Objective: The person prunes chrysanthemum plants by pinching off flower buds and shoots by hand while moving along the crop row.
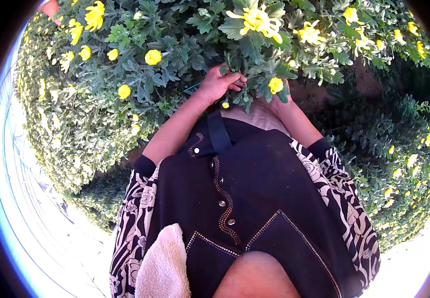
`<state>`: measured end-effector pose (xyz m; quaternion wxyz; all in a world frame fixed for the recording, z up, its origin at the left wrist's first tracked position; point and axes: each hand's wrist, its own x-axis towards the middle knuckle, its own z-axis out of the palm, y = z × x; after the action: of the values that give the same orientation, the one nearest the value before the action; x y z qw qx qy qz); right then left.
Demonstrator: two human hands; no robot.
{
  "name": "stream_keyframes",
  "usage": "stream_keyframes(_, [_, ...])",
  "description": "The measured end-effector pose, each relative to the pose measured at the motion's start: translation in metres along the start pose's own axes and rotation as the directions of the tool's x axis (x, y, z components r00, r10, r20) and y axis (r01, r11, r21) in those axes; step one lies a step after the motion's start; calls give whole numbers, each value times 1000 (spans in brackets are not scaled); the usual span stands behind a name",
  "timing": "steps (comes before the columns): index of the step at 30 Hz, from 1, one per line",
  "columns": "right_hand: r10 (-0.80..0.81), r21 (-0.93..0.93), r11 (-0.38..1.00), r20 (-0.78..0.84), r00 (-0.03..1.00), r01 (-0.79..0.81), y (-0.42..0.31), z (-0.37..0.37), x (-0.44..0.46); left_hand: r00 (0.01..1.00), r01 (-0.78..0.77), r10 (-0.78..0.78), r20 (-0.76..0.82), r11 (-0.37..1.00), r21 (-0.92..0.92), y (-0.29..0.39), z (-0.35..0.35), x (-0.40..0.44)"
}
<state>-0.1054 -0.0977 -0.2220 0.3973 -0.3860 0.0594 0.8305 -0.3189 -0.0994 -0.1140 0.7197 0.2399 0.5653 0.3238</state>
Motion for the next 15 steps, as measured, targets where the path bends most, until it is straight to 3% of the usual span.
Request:
stream_keyframes(2, [-42, -112, 993, -161, 986, 24, 24, -55, 45, 999, 11, -10, -30, 1000, 28, -1, 2, 0])
stream_keyframes(3, [1, -345, 935, -214, 977, -77, 17, -81, 60, 998, 26, -22, -62, 998, 50, -2, 2, 0])
stream_keyframes(4, [44, -547, 815, -266, 963, -189, 9, -107, 74, 996, -8, 13, -84, 998, 59, 2, 5, -3])
stream_keyframes(6, [74, -817, 284, -503, 861, -502, -15, -71, 44, 997, 44, -41, -70, 998, 45, 6, 5, -5])
stream_keyframes(7, [69, -820, 291, -496, 866, -493, -20, -62, 27, 994, 98, -97, -59, 995, 27, 9, 5, -4])
stream_keyframes(8, [-210, -992, -1, -125, 970, -128, -22, -56, 16, 983, 118, -112, -144, 992, 34, 6, 6, -2])
stream_keyframes(9, [-336, -909, -371, 322, 885, 190, -26, -49, 0, 984, 118, -111, -141, 992, 37, 4, 4, 0])
stream_keyframes(10, [-325, -967, 68, 210, 922, 244, -37, -9, -25, 971, 165, -142, -190, 979, 116, 3, 1, 3])
stream_keyframes(11, [-395, -906, 262, 215, 893, 334, -42, 20, -42, 957, 215, -166, -239, 958, 192, 3, 1, 6])
stream_keyframes(12, [-463, -824, 295, 320, 827, 484, -52, 50, -60, 952, 194, -128, -278, 955, 225, 6, 7, 6])
stream_keyframes(13, [-451, -781, 387, 304, 839, 491, -61, 67, -69, 954, 193, -127, -273, 953, 231, 9, 10, 6])
stream_keyframes(15, [-486, -677, 375, 439, 756, 634, -70, 83, -62, 980, 53, 17, -196, 936, 347, 18, 16, 2])
